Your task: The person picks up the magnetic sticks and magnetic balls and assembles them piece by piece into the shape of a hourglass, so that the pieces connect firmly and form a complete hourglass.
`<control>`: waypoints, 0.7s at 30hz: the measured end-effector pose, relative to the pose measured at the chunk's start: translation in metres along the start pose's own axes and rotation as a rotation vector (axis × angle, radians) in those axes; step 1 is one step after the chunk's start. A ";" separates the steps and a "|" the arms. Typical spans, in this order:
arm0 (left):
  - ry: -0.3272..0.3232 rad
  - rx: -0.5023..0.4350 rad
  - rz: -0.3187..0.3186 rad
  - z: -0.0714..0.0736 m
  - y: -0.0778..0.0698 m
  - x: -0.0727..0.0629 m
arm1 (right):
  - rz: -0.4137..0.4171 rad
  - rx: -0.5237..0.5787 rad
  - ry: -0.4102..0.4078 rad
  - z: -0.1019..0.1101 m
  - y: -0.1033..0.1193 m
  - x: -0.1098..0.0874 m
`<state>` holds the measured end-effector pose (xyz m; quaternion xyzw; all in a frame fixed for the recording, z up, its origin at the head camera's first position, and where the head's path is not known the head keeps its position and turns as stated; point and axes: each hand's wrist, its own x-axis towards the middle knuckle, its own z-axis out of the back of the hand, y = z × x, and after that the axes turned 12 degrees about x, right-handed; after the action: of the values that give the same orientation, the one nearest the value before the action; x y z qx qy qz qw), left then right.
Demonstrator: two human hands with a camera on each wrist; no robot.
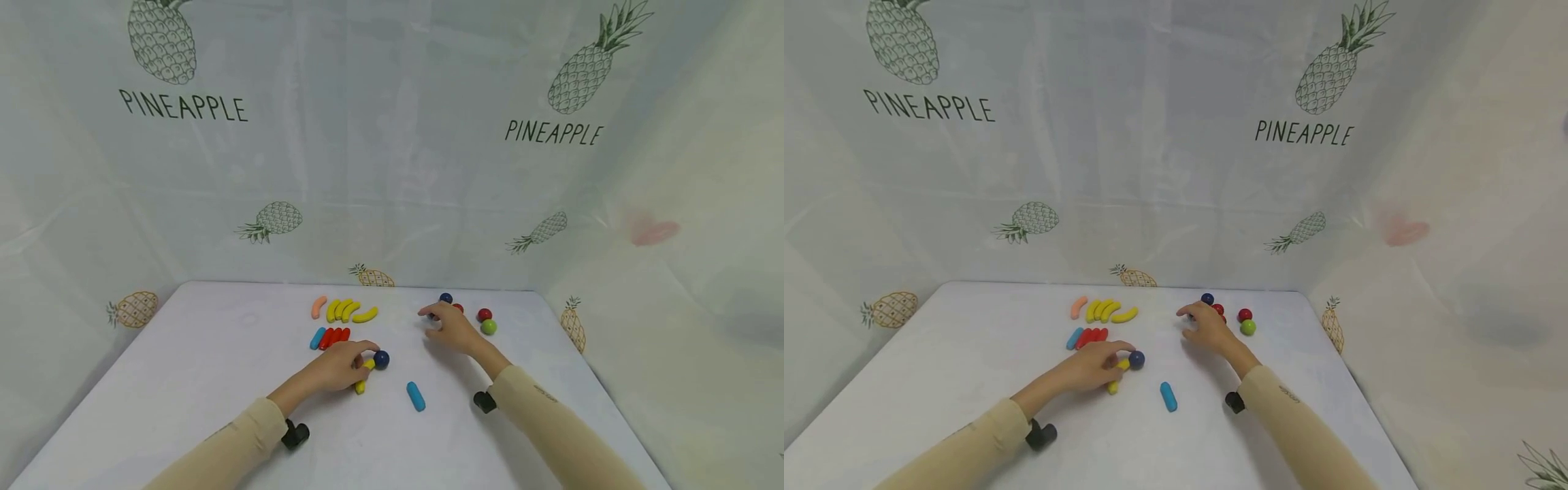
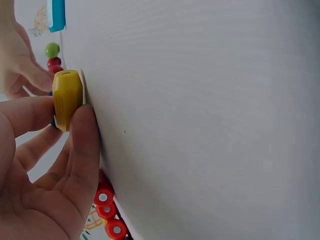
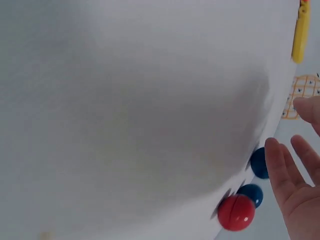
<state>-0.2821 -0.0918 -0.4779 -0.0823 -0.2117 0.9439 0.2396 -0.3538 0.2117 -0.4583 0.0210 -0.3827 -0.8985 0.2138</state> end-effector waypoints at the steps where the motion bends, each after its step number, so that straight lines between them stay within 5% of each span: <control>1: 0.001 -0.001 0.001 0.000 0.000 0.000 | 0.006 0.001 0.015 -0.003 0.002 0.003; 11: 0.000 -0.004 0.011 0.002 0.005 -0.004 | 0.098 -0.009 0.146 -0.033 0.028 0.045; 21: -0.023 0.022 -0.030 0.008 0.015 -0.011 | 0.142 -0.146 0.243 -0.057 0.042 0.071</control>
<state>-0.2807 -0.1123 -0.4765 -0.0655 -0.2050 0.9435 0.2520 -0.3916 0.1190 -0.4601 0.0870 -0.2881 -0.8974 0.3226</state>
